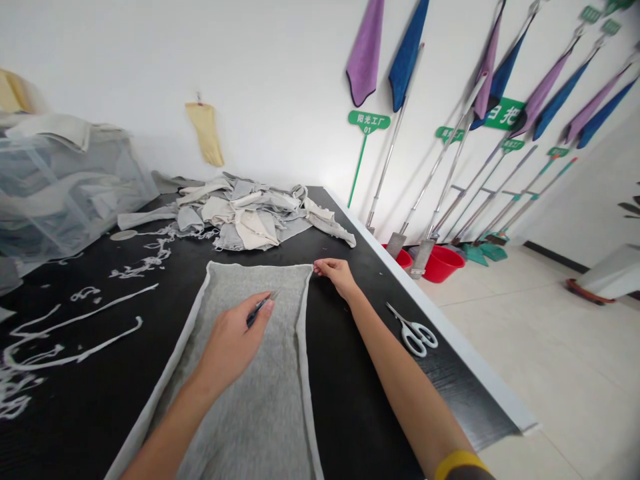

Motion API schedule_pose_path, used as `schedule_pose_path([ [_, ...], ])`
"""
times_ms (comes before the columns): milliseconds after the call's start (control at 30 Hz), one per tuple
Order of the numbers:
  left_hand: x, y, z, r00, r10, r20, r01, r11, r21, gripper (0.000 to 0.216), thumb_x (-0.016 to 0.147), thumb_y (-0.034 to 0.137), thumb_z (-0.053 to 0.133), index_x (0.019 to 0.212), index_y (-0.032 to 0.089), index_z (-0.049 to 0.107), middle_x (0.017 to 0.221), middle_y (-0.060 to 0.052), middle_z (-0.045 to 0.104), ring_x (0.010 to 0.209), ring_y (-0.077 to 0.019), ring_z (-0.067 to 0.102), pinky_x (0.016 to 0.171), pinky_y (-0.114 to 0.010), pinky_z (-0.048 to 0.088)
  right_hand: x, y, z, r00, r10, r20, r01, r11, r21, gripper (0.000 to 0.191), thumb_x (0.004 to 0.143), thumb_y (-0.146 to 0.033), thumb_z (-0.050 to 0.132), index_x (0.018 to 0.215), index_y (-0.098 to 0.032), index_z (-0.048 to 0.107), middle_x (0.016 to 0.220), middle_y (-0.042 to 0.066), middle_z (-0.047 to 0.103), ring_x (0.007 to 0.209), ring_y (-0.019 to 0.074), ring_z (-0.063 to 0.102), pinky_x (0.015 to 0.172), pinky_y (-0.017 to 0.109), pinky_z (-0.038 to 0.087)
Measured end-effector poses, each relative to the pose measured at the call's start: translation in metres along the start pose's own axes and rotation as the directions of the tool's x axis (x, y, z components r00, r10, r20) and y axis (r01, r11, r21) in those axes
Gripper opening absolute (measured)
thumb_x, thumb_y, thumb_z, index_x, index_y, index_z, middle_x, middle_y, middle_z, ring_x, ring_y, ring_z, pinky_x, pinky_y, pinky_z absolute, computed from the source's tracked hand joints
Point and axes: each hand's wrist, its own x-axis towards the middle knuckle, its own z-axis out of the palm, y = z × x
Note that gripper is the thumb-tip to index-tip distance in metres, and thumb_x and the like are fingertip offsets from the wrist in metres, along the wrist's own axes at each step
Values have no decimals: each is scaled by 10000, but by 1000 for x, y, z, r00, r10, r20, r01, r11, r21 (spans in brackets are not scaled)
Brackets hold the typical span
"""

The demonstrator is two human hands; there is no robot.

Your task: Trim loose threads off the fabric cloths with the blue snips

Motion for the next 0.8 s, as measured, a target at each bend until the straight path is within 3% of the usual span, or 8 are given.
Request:
schedule_pose_path([
  [200, 5, 16, -8, 996, 81, -24, -80, 994, 72, 454, 943, 516, 447, 1202, 210, 661, 1189, -51, 705, 1097, -259, 649, 952, -406, 488, 2, -1, 1, 999, 29, -27, -28, 999, 45, 390, 596, -524, 809, 712, -158, 742, 731, 68, 730, 630, 147, 623, 647, 290, 531],
  [533, -2, 17, -9, 997, 79, -23, -76, 992, 99, 470, 958, 519, 422, 1210, 200, 658, 1183, -64, 707, 1096, -266, 653, 961, -412, 505, 0, -14, 3, 987, 42, -153, -23, 992, 124, 376, 597, -481, 801, 729, -137, 727, 706, 63, 716, 578, 122, 597, 608, 279, 518],
  [667, -38, 7, -26, 997, 47, -63, -37, 988, 149, 431, 941, 515, 466, 1206, 240, 664, 1169, -28, 717, 1084, -249, 673, 916, -375, 562, 1, -45, 0, 981, 0, -196, 29, 989, 146, 369, 605, -468, 809, 751, -138, 731, 729, 63, 715, 590, 119, 595, 613, 280, 513],
  [800, -106, -19, -36, 979, 124, -163, -103, 986, 131, 356, 904, 493, 536, 1161, 304, 695, 1099, 25, 742, 988, -217, 717, 826, -304, 614, -10, -97, 16, 983, -95, -155, 113, 988, 108, 306, 620, -427, 825, 741, -157, 749, 722, 41, 711, 609, 119, 595, 619, 267, 510],
])
